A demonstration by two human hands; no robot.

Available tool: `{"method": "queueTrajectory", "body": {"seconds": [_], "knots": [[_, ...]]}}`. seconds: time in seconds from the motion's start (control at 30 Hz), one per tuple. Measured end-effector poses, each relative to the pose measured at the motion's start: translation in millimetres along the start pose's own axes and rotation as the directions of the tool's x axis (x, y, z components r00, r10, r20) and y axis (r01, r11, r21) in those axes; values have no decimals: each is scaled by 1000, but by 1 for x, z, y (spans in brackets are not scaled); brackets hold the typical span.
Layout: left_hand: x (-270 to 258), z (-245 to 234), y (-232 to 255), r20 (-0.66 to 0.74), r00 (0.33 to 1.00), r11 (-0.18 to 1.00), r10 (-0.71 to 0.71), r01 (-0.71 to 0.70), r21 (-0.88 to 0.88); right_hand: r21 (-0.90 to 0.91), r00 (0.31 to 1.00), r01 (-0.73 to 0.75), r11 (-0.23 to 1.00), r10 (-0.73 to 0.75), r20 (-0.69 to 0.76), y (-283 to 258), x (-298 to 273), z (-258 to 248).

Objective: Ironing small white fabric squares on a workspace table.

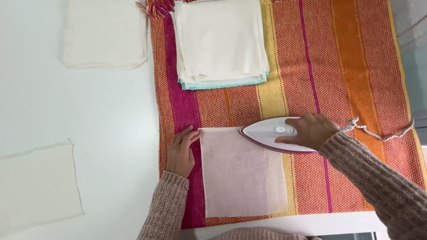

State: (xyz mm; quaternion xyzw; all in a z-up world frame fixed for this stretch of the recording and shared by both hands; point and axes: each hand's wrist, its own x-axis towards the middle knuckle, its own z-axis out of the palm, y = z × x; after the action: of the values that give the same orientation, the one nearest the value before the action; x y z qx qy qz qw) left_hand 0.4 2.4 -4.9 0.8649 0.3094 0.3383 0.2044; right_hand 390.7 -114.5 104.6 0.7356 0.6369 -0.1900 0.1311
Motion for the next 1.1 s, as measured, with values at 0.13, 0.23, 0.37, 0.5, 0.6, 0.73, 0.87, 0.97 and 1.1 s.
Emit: {"method": "queueTrajectory", "body": {"seconds": [0.13, 0.23, 0.37, 0.5, 0.6, 0.73, 0.87, 0.97, 1.1], "knots": [[1, -2, 4, -14, 1000, 1000, -2, 2, -17, 100, 991, -115, 988, 121, -64, 6, -6, 1], [1, 1, 1, -43, 999, 1000, 24, -24, 0, -35, 995, -80, 996, 78, -61, 17, -7, 20], [2, -1, 3, -38, 999, 1000, 21, -21, 6, 63, 991, -120, 991, 123, -51, 13, -3, 4], [1, 0, 5, -91, 996, 999, 14, -17, -34, -27, 998, -58, 998, 57, -30, 3, 14, 18], [3, 0, 5, -110, 994, 998, -3, -3, -58, -32, 1000, 11, 999, -12, -17, -31, 25, -3], [0, -1, 7, -153, 986, 995, -69, 56, -87, -6, 994, 105, 994, -105, -1, -74, 55, -6], [-7, -1, 1, -179, 972, 985, -152, 133, -114, 14, 989, 105, 994, -102, -109, -112, 67, -2], [-4, -11, 10, -217, 936, 957, -277, 250, -146, 63, 977, 196, 979, -190, -93, -125, 78, -8], [2, -19, 15, -186, 933, 939, -308, 267, -215, 55, 955, 260, 964, -248, -162, -133, 84, -13]]}}
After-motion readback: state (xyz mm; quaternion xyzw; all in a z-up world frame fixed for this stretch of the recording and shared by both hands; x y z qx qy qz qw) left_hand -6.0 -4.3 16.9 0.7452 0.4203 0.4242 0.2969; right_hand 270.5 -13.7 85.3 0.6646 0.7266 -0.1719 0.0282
